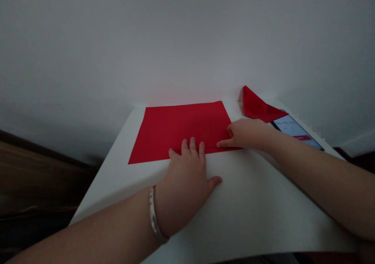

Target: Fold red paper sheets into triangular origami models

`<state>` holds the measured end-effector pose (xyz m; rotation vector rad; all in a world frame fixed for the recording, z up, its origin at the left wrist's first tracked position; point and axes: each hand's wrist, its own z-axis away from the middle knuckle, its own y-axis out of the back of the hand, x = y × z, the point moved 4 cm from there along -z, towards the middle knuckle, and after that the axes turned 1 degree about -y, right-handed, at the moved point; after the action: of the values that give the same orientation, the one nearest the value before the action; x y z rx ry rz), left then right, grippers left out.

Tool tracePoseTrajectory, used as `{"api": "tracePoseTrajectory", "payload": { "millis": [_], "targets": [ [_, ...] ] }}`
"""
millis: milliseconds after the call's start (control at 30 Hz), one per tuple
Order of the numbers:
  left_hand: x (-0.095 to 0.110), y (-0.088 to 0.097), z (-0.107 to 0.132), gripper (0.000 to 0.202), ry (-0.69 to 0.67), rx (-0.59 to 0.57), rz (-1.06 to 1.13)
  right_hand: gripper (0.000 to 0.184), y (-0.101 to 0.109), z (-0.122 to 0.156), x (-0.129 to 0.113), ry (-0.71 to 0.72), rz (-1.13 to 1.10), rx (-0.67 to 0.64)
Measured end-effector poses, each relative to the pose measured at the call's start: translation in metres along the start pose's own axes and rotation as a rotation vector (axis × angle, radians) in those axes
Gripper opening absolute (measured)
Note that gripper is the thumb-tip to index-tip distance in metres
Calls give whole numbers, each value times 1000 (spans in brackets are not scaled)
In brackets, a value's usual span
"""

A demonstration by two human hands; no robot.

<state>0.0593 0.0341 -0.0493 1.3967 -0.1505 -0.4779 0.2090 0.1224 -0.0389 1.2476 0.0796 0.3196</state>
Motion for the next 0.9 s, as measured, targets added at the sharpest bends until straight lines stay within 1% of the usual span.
{"api": "tracePoseTrajectory", "payload": {
  "millis": [67,133,233,400,500,600,667,767,900],
  "targets": [
    [-2,-1,1,86,40,-13,-14,75,-2,-2,5,-17,3,-45],
    [-5,-2,2,88,107,-59,-21,74,-5,-5,11,-45,3,-86],
    [-7,-3,2,91,194,-106,-29,70,-7,-9,20,-90,15,-104],
    [-8,-2,3,89,198,-143,-61,55,-11,-10,28,-85,-18,-243],
    [-11,1,5,88,225,-184,-83,46,-15,-8,34,-125,-151,-309],
    [-14,2,5,87,228,-177,-81,41,-21,-7,44,-183,-266,-390],
    [-15,2,5,86,220,-170,-86,39,-24,-7,49,-168,-295,-419],
    [-16,-1,5,82,200,-152,-103,31,-25,-4,53,-127,-360,-432],
    [-17,2,6,71,166,-79,-104,17,-22,4,54,-89,-376,-420]
  ]
}}
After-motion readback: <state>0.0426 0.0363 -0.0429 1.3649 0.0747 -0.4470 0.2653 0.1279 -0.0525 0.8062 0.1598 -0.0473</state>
